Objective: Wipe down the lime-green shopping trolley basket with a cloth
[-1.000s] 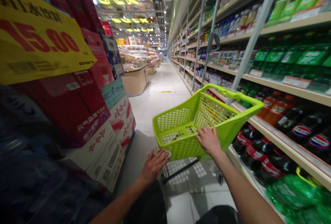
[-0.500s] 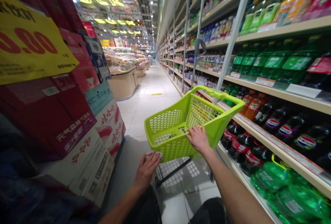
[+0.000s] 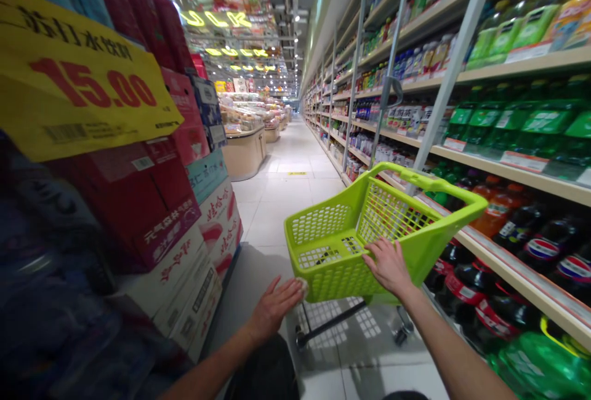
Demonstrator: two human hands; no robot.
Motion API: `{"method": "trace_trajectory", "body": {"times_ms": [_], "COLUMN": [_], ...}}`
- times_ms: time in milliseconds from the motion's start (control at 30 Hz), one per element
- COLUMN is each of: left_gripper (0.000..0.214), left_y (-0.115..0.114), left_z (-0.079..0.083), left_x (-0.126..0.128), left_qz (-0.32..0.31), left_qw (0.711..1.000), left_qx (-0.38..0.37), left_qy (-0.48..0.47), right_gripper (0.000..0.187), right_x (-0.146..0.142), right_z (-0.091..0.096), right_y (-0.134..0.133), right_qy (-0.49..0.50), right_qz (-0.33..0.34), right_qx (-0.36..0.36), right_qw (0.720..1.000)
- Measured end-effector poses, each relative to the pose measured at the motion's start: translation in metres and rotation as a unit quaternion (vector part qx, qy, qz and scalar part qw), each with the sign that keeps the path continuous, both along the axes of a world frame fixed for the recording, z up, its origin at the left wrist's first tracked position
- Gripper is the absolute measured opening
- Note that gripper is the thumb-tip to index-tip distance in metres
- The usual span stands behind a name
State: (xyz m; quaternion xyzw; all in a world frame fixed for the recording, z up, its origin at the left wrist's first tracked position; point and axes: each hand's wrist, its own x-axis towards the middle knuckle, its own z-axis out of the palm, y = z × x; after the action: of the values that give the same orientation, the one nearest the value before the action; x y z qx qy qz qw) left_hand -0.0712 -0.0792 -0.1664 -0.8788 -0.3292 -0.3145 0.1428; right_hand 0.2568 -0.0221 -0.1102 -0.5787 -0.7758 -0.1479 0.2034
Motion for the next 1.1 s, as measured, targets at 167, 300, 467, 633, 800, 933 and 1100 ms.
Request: {"method": "trace_trajectory", "body": {"times_ms": [167, 300, 467, 633, 800, 933, 1100], "left_gripper": [0.05, 0.041, 0.034, 0.031, 0.033, 0.035, 0.037], "left_y": [0.012, 0.022, 0.014, 0.004, 0.006, 0.026, 0.018], "left_z": [0.03, 0.044, 0.031, 0.022, 0.018, 0.02, 0.018], "left_x": [0.032, 0.057, 0.069, 0.093, 0.081, 0.051, 0.076], "left_qz": [0.117, 0.037, 0.048, 0.042, -0.028, 0.001, 0.023], "left_qw": [0.973, 0.963, 0.974, 0.986, 0.999, 1.0, 0.999], "left_qx": [-0.162, -0.253, -0.201, -0.142, -0.041, -0.012, -0.019], "left_qy": [-0.117, -0.082, -0.095, -0.076, -0.023, -0.025, -0.042], "right_gripper": [0.039, 0.04, 0.039, 0.039, 0.035, 0.033, 0.035], "right_x": [0.005, 0.01, 0.027, 0.016, -0.026, -0.04, -0.057], "right_z": [-0.012, -0.016, -0.019, -0.019, -0.016, -0.014, -0.009], "right_y": [0.012, 0.016, 0.024, 0.018, -0.016, -0.037, -0.049], "right_qy": [0.059, 0.044, -0.014, 0.001, 0.075, 0.119, 0.138], "right_qz": [0.002, 0.016, 0.024, -0.065, -0.101, -0.107, -0.106], "right_qx": [0.007, 0.012, 0.018, 0.016, -0.019, -0.025, -0.031], "right_qw": [0.998, 0.999, 0.999, 0.998, 0.992, 0.987, 0.984]}}
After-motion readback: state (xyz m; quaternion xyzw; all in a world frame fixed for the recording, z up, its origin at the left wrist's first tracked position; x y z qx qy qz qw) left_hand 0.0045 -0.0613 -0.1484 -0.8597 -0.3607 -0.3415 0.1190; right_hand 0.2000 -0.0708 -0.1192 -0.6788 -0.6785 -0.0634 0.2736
